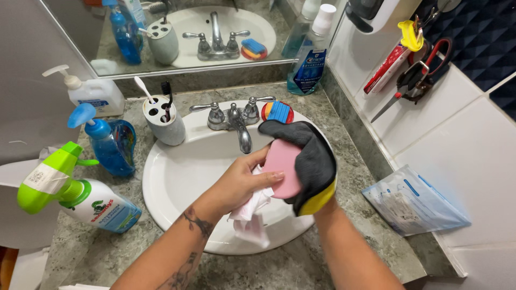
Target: The person cleans a bathroom sink area using a yellow cloth and a white scrub brush. They wipe the sink basin, faucet, and surrounding countertop, then scrub a toothbrush holder under running water. The person also wipes a mouthwash bottle and a small pink container before placing them back on the counter.
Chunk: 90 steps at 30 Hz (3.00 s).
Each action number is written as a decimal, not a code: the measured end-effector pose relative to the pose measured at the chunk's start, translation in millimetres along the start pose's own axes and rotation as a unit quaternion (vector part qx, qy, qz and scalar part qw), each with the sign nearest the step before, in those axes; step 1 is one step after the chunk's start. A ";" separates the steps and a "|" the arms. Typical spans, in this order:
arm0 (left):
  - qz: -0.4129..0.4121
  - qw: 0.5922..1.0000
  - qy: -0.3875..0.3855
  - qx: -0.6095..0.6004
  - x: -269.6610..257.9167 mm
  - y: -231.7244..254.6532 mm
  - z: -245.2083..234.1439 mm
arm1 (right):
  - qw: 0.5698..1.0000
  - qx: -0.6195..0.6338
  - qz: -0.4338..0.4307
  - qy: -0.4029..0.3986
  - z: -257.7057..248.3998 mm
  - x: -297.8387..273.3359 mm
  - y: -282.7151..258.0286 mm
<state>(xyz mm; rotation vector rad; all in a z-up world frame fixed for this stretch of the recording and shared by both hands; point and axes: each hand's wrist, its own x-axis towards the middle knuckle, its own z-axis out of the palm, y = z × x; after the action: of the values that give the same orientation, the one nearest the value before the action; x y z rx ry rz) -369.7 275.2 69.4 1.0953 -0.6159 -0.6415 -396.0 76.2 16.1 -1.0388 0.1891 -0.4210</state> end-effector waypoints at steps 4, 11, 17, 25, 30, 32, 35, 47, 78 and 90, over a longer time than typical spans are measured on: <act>0.025 0.999 0.011 -0.036 6.2 -4.3 7.8 | 0.983 0.157 0.076 -0.057 12.4 -3.9 -27.7; 0.154 0.981 0.088 0.083 10.4 -7.3 29.0 | 0.964 0.214 0.081 -0.138 52.5 -33.6 -35.6; 0.063 0.927 0.180 0.323 8.2 -12.3 27.9 | 0.975 0.203 0.070 -0.053 34.1 -38.0 -28.7; 0.034 0.920 0.156 0.357 10.5 -10.6 26.0 | 0.989 -0.138 -0.018 0.045 -21.4 -30.2 2.2; 0.052 0.961 0.102 0.253 14.7 -18.5 29.8 | 0.766 -0.575 -0.289 0.009 -20.6 -48.6 -4.8; 0.039 0.963 0.104 0.245 16.9 -21.5 31.7 | 0.716 -0.635 -0.288 -0.018 -22.0 -50.9 -15.2; 0.014 0.960 0.096 0.261 19.8 -22.4 35.9 | 0.634 -0.700 -0.293 -0.151 -38.4 -53.0 -47.8; -0.086 0.977 0.049 0.188 69.4 -18.6 22.0 | 0.595 -0.801 -0.061 -0.038 -108.3 -68.8 -83.7; -0.094 0.972 0.216 -0.013 167.8 -26.0 -55.4 | 0.937 -0.161 0.113 0.288 -114.0 303.3 45.2; 0.058 0.936 0.331 -0.101 176.8 -23.7 -63.7 | 0.909 -0.342 0.229 0.068 -55.6 149.1 -14.6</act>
<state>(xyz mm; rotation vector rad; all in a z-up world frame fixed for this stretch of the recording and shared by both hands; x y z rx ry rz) -209.4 176.2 49.8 0.9937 -0.0257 -0.1956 -284.1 -37.5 7.7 -1.6004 0.7308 0.0207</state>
